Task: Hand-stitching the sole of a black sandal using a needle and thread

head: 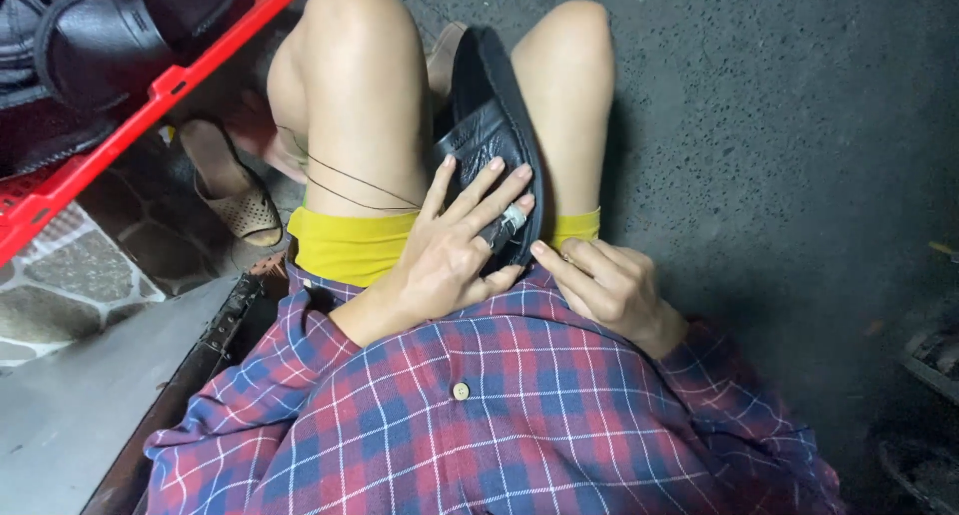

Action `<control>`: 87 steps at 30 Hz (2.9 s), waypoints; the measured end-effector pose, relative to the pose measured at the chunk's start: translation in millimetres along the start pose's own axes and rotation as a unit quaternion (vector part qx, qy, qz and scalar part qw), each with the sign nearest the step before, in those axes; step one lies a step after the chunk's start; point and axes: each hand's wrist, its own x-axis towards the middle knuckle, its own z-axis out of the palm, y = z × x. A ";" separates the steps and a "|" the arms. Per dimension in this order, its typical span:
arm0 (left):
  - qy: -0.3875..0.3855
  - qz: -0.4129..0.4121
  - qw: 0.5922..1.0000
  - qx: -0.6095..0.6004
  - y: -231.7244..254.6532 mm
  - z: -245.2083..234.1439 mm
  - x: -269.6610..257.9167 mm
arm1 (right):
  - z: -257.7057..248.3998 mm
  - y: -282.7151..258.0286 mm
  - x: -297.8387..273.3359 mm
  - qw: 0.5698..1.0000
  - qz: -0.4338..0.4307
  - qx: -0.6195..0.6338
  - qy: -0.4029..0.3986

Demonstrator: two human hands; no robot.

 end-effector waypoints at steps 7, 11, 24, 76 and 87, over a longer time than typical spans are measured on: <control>0.024 0.043 0.996 0.070 -29.6 4.9 9.5 | 36.0 10.1 0.7 0.994 0.009 -0.094 0.058; 0.054 0.034 0.997 0.036 -36.1 2.5 3.4 | 55.8 15.2 -4.9 0.995 0.047 -0.065 0.065; -0.093 -0.064 0.957 -0.266 -29.0 -26.8 -2.9 | 57.4 7.5 -6.4 0.992 0.080 -0.064 0.071; 0.010 -0.004 0.995 0.103 -39.4 22.7 -10.3 | 59.6 -2.6 -4.8 0.866 0.366 0.308 0.145; -0.086 -0.347 0.907 -0.224 -7.3 -4.7 10.3 | 72.8 -10.9 -1.4 0.888 0.250 0.351 0.162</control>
